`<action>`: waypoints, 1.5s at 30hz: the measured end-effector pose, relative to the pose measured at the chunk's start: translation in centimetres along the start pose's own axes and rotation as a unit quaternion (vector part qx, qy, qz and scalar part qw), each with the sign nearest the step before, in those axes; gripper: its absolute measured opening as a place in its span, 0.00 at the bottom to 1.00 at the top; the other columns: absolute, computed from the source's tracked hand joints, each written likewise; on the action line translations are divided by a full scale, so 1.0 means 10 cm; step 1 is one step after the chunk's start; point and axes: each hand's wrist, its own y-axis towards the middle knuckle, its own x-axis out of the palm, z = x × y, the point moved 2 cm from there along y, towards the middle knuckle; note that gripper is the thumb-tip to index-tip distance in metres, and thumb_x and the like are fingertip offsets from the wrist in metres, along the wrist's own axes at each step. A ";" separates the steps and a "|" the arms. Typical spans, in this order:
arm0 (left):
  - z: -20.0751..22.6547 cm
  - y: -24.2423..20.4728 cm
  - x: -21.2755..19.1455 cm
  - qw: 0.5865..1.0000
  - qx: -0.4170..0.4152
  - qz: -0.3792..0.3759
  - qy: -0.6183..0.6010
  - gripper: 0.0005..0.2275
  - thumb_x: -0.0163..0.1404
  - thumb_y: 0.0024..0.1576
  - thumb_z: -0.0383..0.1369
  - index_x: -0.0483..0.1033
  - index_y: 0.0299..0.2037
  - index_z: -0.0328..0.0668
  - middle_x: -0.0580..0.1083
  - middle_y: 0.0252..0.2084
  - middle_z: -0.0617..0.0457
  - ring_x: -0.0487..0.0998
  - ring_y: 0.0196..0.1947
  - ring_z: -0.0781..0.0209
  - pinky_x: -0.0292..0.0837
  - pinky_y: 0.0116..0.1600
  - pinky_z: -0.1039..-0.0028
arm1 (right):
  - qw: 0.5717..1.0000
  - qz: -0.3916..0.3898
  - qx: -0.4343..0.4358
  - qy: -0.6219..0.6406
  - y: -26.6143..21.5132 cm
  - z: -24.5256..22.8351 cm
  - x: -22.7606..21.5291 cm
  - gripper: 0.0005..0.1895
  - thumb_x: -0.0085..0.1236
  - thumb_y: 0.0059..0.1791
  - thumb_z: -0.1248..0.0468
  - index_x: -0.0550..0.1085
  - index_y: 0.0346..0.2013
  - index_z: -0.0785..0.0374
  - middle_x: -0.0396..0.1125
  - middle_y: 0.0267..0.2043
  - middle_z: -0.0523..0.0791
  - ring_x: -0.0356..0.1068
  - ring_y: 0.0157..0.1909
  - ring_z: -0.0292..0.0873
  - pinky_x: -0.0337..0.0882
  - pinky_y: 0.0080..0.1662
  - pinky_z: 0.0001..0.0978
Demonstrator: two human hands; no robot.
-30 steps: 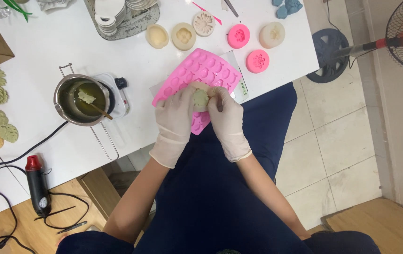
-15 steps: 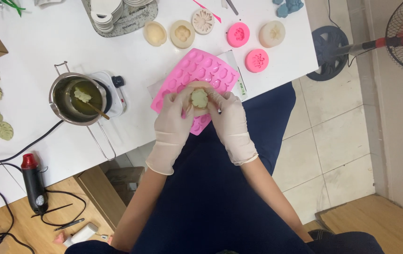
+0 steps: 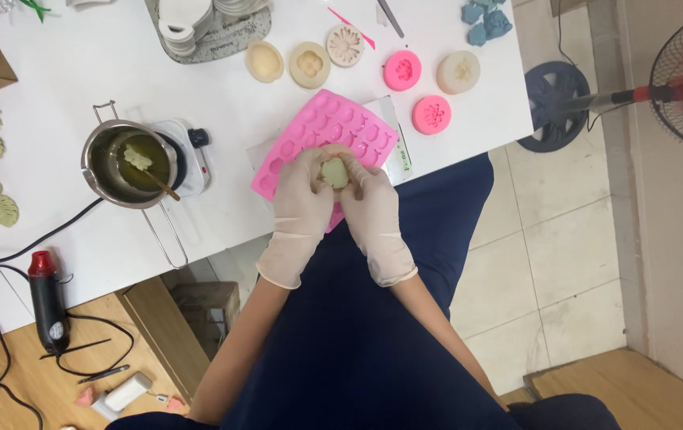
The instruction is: Extracting decorative wax flowers and succulents from silicone molds and cleaning excess wax from them.
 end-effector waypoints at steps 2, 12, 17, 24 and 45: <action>0.17 0.04 -0.07 0.999 -0.017 -0.014 0.031 0.21 0.52 0.49 0.22 0.74 0.56 0.44 0.73 0.46 0.40 0.76 0.46 0.40 0.72 0.49 0.54 | 0.999 -0.017 0.030 0.004 -0.02 -0.06 -0.08 0.28 0.55 0.46 0.70 0.74 0.61 0.55 0.69 0.42 0.52 0.74 0.37 0.48 0.73 0.44 0.37; 0.15 -0.11 -0.02 0.998 0.054 0.035 0.011 0.22 0.49 0.51 0.19 0.73 0.59 0.37 0.72 0.46 0.36 0.75 0.46 0.39 0.74 0.50 0.57 | 0.999 0.028 -0.018 0.023 -0.15 -0.19 -0.21 0.25 0.55 0.46 0.71 0.76 0.59 0.56 0.69 0.48 0.52 0.74 0.39 0.47 0.74 0.46 0.35; 0.17 0.01 -0.05 0.942 -0.183 -0.138 -0.244 0.22 0.42 0.55 0.18 0.72 0.62 0.39 0.77 0.47 0.43 0.80 0.45 0.57 0.79 0.49 0.70 | 0.997 0.038 -0.062 0.002 -0.18 -0.20 -0.27 0.27 0.52 0.47 0.73 0.77 0.60 0.53 0.68 0.48 0.52 0.73 0.42 0.49 0.74 0.46 0.36; 0.28 -0.07 -0.12 0.913 -0.202 -0.117 -0.335 0.20 0.37 0.59 0.16 0.77 0.58 0.30 0.78 0.52 0.46 0.79 0.50 0.57 0.76 0.53 0.74 | 1.000 -0.008 -0.020 -0.020 -0.22 -0.04 -0.29 0.27 0.53 0.48 0.70 0.75 0.62 0.51 0.68 0.47 0.53 0.74 0.42 0.50 0.74 0.48 0.36; 0.23 -0.05 -0.43 0.887 -0.240 -0.089 -0.383 0.22 0.36 0.57 0.17 0.79 0.56 0.37 0.80 0.46 0.50 0.77 0.40 0.66 0.73 0.43 0.78 | 0.899 -0.070 0.065 0.427 -0.11 -0.08 -0.17 0.26 0.44 0.49 0.80 0.72 0.61 0.70 0.73 0.55 0.46 0.73 0.52 0.33 0.73 0.56 0.22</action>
